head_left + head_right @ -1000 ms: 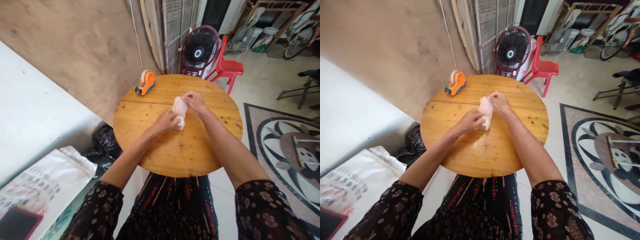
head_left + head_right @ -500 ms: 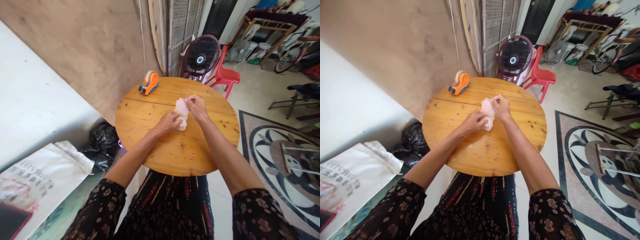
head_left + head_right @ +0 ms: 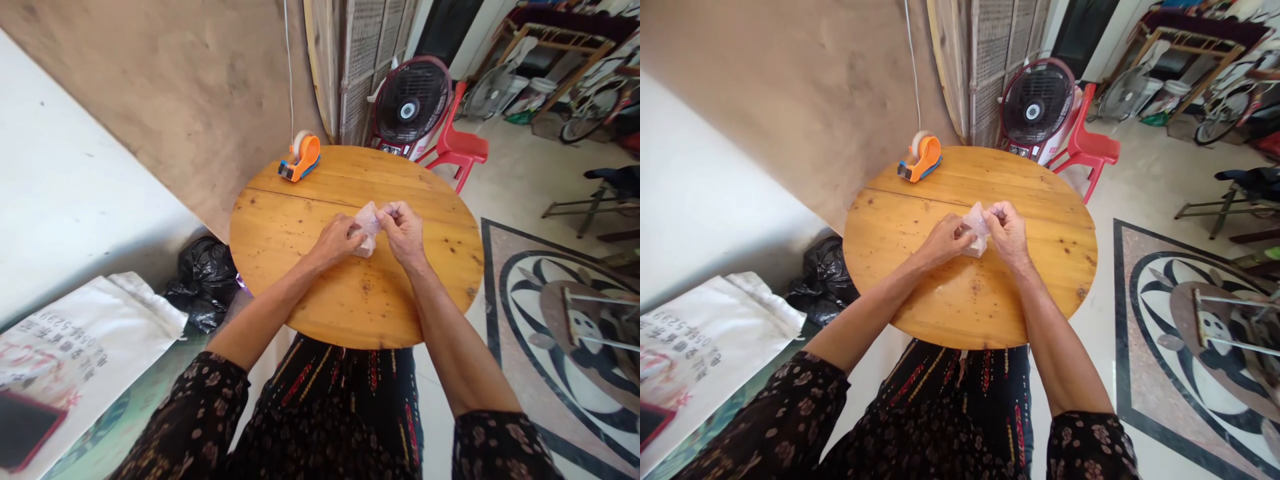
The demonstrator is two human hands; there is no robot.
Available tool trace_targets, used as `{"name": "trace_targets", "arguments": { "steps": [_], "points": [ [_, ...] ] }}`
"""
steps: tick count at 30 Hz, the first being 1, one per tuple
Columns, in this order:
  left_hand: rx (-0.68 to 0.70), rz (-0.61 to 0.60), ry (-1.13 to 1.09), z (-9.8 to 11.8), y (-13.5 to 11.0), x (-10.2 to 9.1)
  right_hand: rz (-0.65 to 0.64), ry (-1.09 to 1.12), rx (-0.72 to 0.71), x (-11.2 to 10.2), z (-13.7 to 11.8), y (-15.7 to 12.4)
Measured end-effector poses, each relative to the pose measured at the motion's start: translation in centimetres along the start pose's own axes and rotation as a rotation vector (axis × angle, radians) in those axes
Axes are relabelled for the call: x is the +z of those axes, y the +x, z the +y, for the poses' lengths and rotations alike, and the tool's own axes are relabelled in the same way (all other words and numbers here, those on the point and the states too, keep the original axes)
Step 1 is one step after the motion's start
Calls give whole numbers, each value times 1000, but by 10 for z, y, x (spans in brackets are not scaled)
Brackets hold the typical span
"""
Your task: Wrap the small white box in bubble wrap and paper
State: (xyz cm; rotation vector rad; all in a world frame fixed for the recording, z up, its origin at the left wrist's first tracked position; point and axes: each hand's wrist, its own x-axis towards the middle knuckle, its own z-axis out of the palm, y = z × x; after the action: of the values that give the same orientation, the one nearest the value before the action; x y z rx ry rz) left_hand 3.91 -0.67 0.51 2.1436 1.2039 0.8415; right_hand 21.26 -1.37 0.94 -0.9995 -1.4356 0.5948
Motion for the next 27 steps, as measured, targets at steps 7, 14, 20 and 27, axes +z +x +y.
{"name": "trace_targets", "arguments": {
  "steps": [7, 14, 20, 27],
  "points": [
    [-116, 58, -104, 1, -2, 2, -69, -152, -66, 2, -17, -13],
    [-46, 33, -183, -7, -2, 2, -165, -297, -94, -7, -32, -27],
    [181, 1, -200, -10, 2, 5, -160, -357, -133, -4, -30, -42],
    [107, -205, -418, -13, 0, -11, -121, -458, -201, 0, -25, -53]
  ]
}}
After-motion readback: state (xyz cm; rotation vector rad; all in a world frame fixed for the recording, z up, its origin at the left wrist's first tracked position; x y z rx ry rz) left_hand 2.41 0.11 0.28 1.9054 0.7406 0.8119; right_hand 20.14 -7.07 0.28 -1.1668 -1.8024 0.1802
